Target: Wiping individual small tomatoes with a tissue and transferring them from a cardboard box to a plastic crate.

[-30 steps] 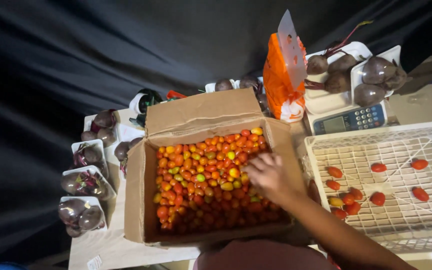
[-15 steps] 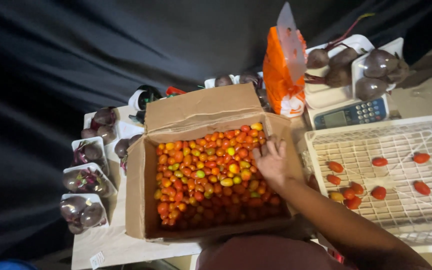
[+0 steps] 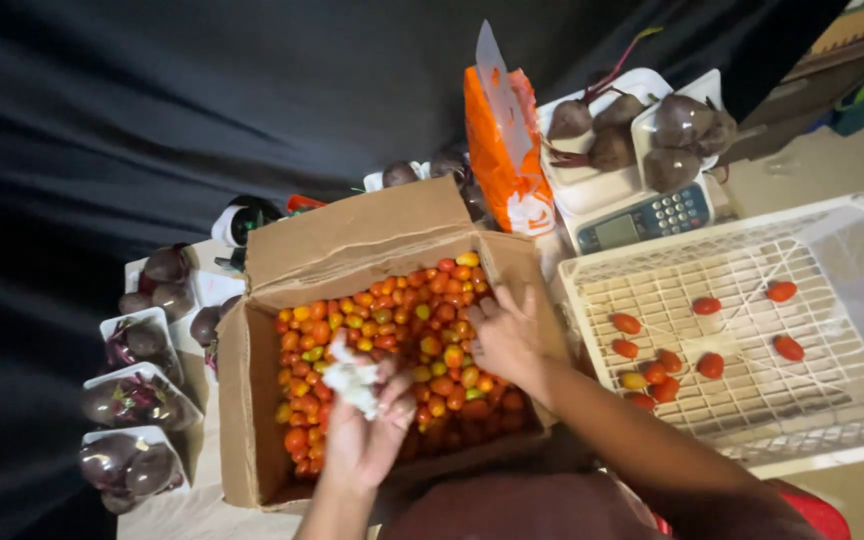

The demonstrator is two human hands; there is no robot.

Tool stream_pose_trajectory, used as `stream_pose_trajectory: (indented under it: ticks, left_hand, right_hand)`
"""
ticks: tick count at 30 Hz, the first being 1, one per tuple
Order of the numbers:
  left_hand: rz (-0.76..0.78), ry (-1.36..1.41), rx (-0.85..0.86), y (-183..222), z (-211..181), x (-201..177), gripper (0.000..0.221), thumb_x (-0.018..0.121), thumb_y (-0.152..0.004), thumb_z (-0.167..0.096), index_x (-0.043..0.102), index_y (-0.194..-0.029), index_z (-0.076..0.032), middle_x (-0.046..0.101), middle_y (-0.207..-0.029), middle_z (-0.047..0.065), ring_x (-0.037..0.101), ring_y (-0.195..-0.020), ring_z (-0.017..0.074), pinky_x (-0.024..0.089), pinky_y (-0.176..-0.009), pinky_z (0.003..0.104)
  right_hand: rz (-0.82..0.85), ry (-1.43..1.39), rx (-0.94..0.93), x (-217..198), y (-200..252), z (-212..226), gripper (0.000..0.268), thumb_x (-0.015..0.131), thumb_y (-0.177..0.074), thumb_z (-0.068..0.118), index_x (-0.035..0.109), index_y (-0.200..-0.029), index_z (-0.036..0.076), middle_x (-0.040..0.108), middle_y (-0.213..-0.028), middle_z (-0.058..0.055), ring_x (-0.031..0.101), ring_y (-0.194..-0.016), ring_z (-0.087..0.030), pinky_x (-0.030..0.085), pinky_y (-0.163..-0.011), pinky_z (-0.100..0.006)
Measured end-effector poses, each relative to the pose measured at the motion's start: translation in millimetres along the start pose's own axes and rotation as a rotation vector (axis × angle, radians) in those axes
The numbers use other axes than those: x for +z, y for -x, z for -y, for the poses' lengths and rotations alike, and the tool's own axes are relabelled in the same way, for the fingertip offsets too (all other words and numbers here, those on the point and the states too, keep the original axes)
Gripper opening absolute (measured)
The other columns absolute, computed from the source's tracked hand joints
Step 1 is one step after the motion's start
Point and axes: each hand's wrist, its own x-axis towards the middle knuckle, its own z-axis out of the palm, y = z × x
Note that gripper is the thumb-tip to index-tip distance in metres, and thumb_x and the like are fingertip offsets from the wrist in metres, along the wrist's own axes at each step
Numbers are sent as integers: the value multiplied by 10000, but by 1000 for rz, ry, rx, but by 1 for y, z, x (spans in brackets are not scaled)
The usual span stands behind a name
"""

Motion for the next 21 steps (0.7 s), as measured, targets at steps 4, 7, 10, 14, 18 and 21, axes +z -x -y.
stream_pose_trajectory:
  ticks: [4,7,10,14,18,21]
  left_hand:
    - [-310,-19,-106,7,27,-63,261,651,-951,-144,640,-1211,-157,583,-904,-1,417,-649,64,353,-534,165]
    - [-366,-69,-131,3,39,-45,228,620,-976,-95,633,-1204,-84,617,-905,34,480,-661,77,412,-546,162]
    - [-393,-152,-108,-2,46,-25,161,619,-963,-1,635,-1118,-43,672,-915,75,586,-707,123,494,-584,194]
    - [-481,-268,-90,-6,49,-13,205,691,-922,24,679,-1121,-23,750,-922,120,692,-705,142,601,-628,242]
    - [-435,-340,-80,-2,48,-10,189,720,-904,10,707,-1082,-53,724,-881,33,661,-705,88,597,-686,245]
    - [-389,-297,-120,3,43,-4,267,737,-902,-50,702,-1167,-36,770,-1056,117,731,-865,158,618,-779,281]
  right_hand:
    - [-193,-484,118,-44,19,10,426,729,-764,374,705,-1186,331,752,-1095,88,555,-1150,-223,319,-942,-549]
    - [-329,-852,12,-102,30,16,432,768,-803,269,708,-1230,267,739,-1133,57,593,-1097,-215,398,-939,-391]
    - [-340,-1086,-109,-134,42,22,414,782,-854,214,711,-1254,137,705,-1223,-59,619,-1154,-219,446,-1028,-332]
    - [-297,-1136,-214,-128,48,27,492,781,-870,268,691,-1329,115,668,-1234,-68,577,-1190,-216,435,-1054,-342]
    - [-363,-1082,-264,-120,44,35,397,773,-872,267,733,-1238,120,698,-1228,-57,603,-1169,-224,447,-1037,-360]
    - [-435,-1051,-290,-126,44,38,369,792,-854,289,729,-1176,122,721,-1167,-46,618,-1103,-228,463,-975,-359]
